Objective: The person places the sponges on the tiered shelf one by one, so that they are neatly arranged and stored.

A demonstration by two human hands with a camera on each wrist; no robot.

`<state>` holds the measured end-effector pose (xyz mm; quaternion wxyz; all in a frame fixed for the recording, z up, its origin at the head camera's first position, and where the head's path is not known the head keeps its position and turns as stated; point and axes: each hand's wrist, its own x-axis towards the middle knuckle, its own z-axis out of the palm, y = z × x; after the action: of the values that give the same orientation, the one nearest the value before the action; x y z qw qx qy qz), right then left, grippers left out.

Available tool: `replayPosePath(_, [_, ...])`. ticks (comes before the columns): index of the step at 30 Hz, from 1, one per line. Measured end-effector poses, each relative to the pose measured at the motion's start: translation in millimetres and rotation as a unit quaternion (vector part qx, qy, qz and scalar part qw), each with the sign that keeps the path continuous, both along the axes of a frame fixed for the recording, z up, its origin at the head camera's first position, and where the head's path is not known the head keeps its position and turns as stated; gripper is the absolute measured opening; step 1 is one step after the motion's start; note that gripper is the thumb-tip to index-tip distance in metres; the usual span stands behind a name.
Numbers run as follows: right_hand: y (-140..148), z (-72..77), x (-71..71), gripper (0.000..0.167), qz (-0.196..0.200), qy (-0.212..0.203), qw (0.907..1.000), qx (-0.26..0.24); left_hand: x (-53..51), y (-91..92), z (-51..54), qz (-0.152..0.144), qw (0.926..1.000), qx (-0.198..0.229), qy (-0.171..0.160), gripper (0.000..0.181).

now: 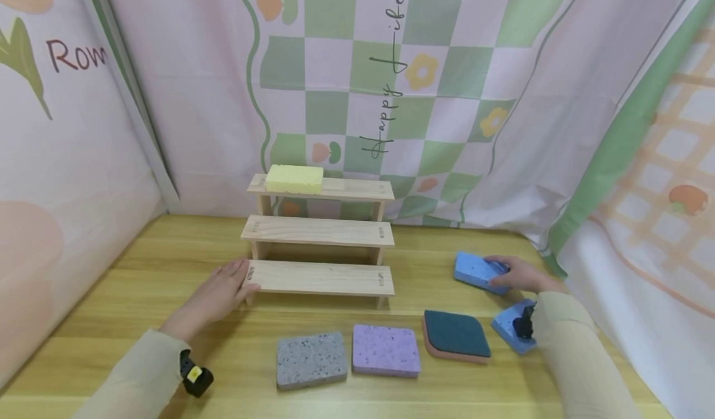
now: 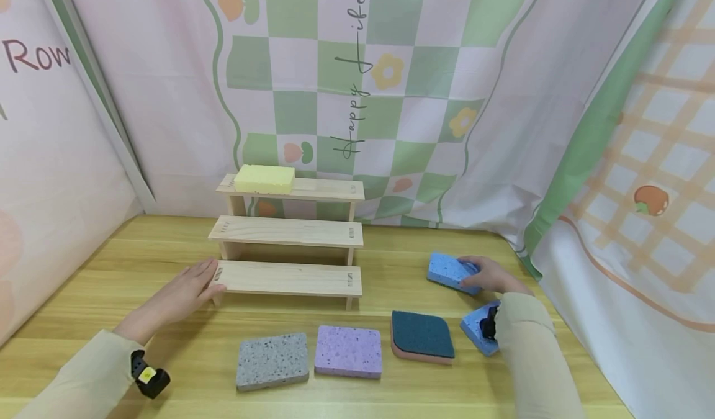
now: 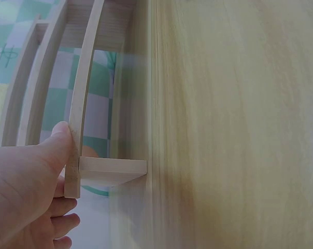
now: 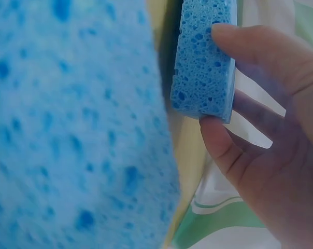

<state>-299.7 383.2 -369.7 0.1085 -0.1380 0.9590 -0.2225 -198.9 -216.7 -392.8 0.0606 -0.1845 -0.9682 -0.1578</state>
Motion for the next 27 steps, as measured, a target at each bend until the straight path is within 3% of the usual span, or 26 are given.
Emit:
replayPosePath(8, [-1.5,16.5,2.8,0.067,0.018,0.033,0.9992,-0.018,-0.2,0.1,-0.1,0.002,1.0,0.003,-0.005,0.065])
replayPosePath(14, [-1.8,31.6,2.3,0.069,0.009,0.028,0.9994,-0.018,0.5,0.2,0.8,0.002,1.0,0.007,-0.006,0.066])
replayPosePath(27, [-22.7,65.0,2.3,0.065,0.035,0.09,0.9952,-0.013,0.2,0.6,0.9,0.001,1.0,0.003,-0.008,0.068])
